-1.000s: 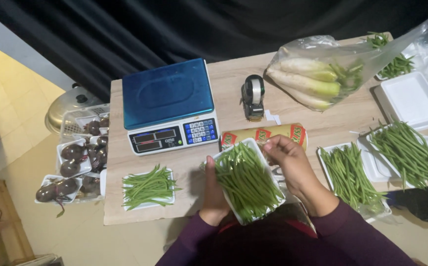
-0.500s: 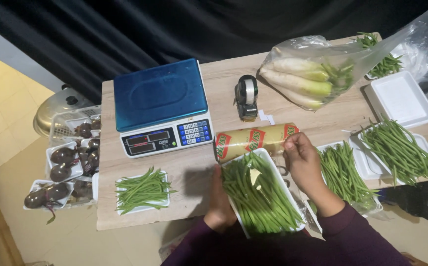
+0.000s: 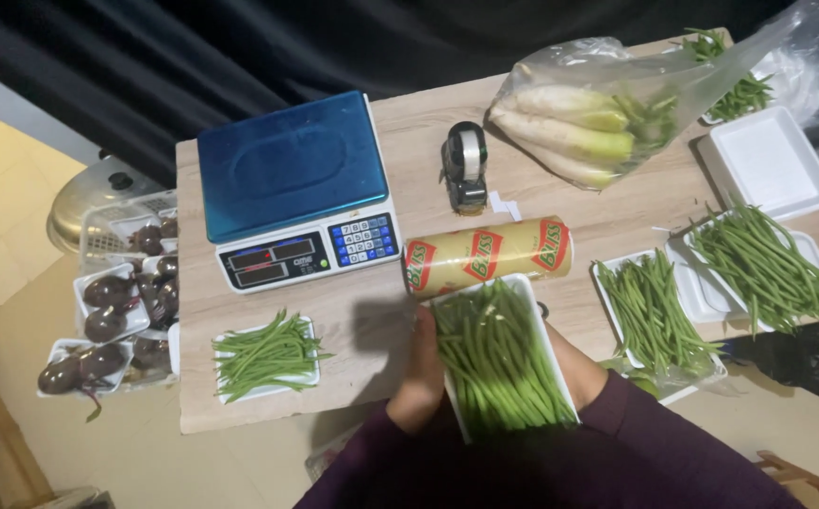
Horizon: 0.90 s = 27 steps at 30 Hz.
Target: Portioning long beans into plastic trays and wrapping them with plastic film for retail sale.
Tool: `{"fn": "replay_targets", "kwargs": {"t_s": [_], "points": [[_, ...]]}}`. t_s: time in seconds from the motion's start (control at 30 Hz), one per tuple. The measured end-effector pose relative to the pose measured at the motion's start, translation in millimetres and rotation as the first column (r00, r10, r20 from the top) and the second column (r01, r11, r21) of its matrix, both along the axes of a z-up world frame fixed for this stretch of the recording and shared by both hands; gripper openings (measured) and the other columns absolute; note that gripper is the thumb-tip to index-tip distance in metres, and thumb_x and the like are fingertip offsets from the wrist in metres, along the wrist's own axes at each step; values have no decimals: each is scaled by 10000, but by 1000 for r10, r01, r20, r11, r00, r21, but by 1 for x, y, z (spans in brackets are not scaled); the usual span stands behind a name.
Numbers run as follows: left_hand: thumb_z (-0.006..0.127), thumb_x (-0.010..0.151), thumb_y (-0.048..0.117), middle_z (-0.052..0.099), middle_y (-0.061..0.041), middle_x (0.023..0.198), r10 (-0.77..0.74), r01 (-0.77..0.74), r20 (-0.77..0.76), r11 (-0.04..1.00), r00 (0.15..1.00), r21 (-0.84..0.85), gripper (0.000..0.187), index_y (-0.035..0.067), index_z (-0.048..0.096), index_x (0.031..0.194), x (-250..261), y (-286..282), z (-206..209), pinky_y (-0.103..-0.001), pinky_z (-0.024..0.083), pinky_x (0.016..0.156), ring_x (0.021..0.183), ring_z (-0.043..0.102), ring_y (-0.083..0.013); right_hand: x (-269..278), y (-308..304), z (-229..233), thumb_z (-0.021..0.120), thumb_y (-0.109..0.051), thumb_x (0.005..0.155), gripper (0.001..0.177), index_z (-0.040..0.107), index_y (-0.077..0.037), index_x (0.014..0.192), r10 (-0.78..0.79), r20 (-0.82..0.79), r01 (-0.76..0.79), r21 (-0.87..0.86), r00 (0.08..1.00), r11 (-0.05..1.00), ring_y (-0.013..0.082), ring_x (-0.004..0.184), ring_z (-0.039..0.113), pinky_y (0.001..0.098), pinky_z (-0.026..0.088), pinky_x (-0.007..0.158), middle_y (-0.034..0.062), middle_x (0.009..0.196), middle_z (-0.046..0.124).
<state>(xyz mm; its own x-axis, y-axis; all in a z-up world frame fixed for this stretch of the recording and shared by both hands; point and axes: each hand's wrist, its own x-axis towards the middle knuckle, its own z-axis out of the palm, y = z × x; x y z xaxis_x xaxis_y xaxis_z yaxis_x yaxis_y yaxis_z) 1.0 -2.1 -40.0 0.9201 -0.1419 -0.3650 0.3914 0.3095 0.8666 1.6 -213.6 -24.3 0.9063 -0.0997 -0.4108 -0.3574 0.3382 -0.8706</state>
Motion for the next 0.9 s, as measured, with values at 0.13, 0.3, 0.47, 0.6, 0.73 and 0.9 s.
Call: {"fn": "replay_targets", "kwargs": {"t_s": [0.13,0.3,0.47,0.6,0.73,0.9], "points": [[637,893,583,732,-86,1133,-82,83,25,846,996,-527,553,125,666,1201,-4,3,17,-414,583,893,993,713,-230,8,3,5,596,-138,995,73,637,-92,1035,69,-5,-69,29,998,997,103,532,478,257,379,483,-2,693,557],[546,956,559,709,-190,1209,-312,204,-60,742,948,-638,667,-29,643,1256,-27,8,30,-453,520,1029,1117,679,-292,4,1,11,605,-158,992,119,661,-80,1061,117,-27,-115,69,993,991,102,590,533,250,432,548,1,742,603],[623,920,506,534,-254,1474,-100,-250,-494,765,864,-594,690,-14,600,1373,-3,10,-40,-580,451,1122,1282,573,-414,-2,-5,21,613,-178,988,165,686,-69,1088,175,-42,-170,91,984,981,101,647,587,243,485,614,4,790,649],[572,885,613,550,-206,1483,-43,-260,-409,711,912,-654,744,79,574,1404,23,3,37,-574,438,1133,1314,561,-380,-5,-19,36,618,-190,986,193,700,-62,1104,228,-33,-224,93,973,970,100,682,620,238,517,653,5,819,677],[461,841,701,543,-166,1500,87,-273,-327,766,941,-582,824,160,525,1459,34,1,69,-572,399,1157,1328,539,-377,-24,-27,81,583,-123,971,248,745,33,1075,304,84,-300,-53,949,952,186,649,631,315,524,651,98,742,674],[505,769,790,658,-144,1338,141,-241,-200,693,970,-680,858,197,613,1378,52,27,5,-583,466,1086,1141,661,-387,-41,-11,102,621,-11,907,230,780,72,1051,304,208,-294,-78,930,953,181,691,668,307,548,647,123,765,730]]}}
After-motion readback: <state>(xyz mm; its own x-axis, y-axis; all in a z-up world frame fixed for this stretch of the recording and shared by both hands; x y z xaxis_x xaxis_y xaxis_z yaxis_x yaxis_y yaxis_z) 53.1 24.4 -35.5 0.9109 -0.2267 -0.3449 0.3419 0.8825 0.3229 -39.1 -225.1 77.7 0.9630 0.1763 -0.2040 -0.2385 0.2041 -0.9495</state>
